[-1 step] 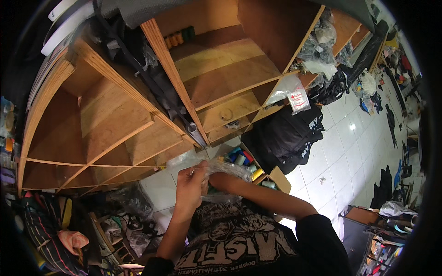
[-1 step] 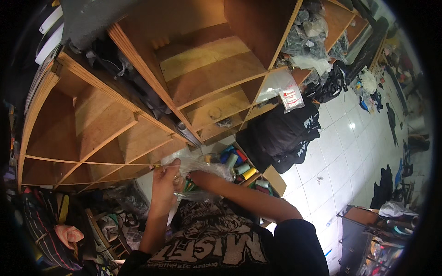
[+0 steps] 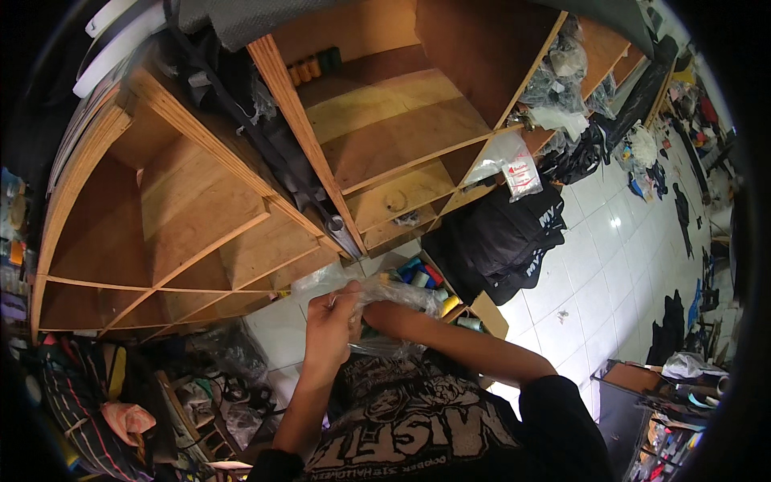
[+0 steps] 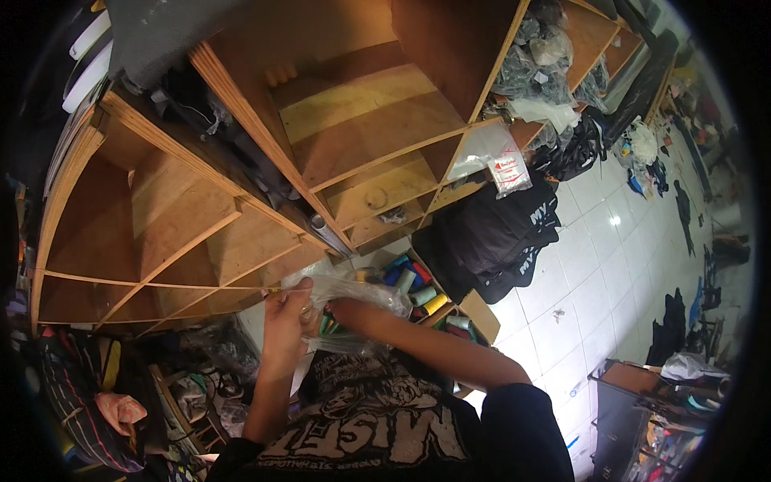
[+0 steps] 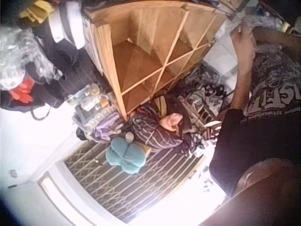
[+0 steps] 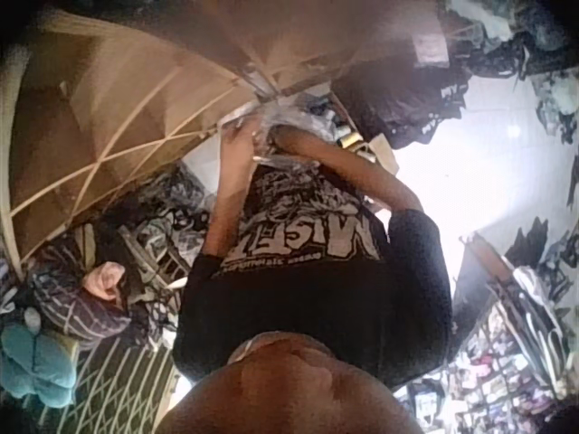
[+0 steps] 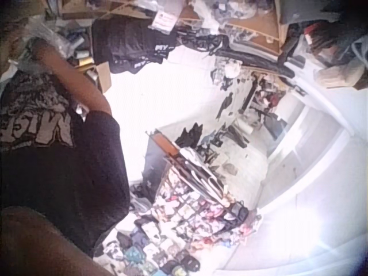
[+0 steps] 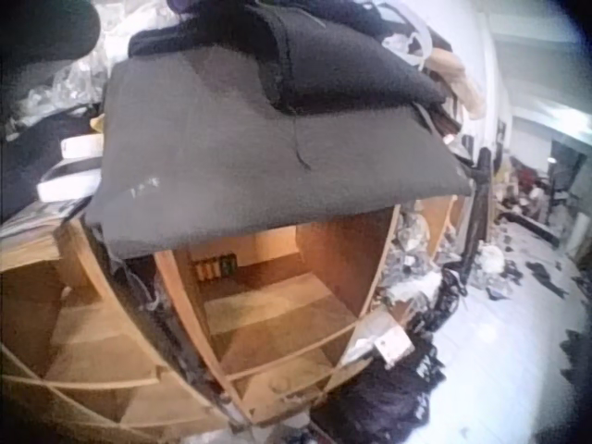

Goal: The person organizes thread spools by removing them one at a time from a plastic bag and placing them into a wooden shelving unit.

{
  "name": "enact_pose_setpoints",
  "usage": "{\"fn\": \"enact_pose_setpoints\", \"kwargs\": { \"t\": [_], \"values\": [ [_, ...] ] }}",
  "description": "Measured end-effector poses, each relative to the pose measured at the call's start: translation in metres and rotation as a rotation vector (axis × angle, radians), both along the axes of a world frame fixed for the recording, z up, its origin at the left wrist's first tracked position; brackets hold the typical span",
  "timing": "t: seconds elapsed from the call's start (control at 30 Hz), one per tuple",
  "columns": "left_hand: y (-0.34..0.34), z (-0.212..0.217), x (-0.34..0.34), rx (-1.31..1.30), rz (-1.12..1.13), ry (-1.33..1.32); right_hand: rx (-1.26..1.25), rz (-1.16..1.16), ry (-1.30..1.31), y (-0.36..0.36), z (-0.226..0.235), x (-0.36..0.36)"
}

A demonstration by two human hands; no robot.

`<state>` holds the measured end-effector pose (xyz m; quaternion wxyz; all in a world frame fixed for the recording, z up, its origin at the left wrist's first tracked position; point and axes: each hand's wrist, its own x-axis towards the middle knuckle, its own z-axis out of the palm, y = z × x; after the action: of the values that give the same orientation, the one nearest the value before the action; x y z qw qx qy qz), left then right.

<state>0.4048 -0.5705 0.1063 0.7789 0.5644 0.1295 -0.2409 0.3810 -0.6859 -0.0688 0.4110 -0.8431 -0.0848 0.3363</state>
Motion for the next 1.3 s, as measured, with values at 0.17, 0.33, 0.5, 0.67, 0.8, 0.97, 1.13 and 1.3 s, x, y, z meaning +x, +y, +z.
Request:
{"fn": "enact_pose_setpoints", "kwargs": {
  "t": [0.17, 0.33, 0.5, 0.67, 0.8, 0.97, 1.13, 1.3],
  "values": [
    [0.008, 0.003, 0.004, -0.011, 0.09, 0.023, -0.036, 0.167, -0.237, -0.036, 0.156, 0.013],
    [-0.006, 0.024, 0.01, 0.153, 0.365, -0.024, 0.474, -0.166, -0.284, -0.09, 0.205, 0.021],
    [0.005, 0.034, 0.02, 0.038, 0.263, -0.02, 0.947, -0.586, -0.213, -0.12, 0.217, 0.037],
    [0.011, 0.035, 0.019, 0.003, 0.269, 0.006, 0.945, -0.786, -0.287, -0.151, 0.182, 0.112],
    [0.013, 0.045, 0.019, 0.011, 0.214, 0.014, 0.984, -0.894, -0.5, -0.153, 0.175, 0.197],
    [-0.008, 0.072, 0.021, -0.004, 0.233, 0.056, 0.804, -1.054, -0.677, -0.158, 0.125, 0.305],
    [0.002, 0.075, 0.02, -0.069, 0.212, 0.03, 0.171, -1.138, -1.03, -0.143, 0.106, 0.383],
    [0.002, 0.073, 0.012, 0.01, 0.249, 0.054, 0.384, -1.244, -0.963, -0.128, 0.103, 0.428]
  ]
}}
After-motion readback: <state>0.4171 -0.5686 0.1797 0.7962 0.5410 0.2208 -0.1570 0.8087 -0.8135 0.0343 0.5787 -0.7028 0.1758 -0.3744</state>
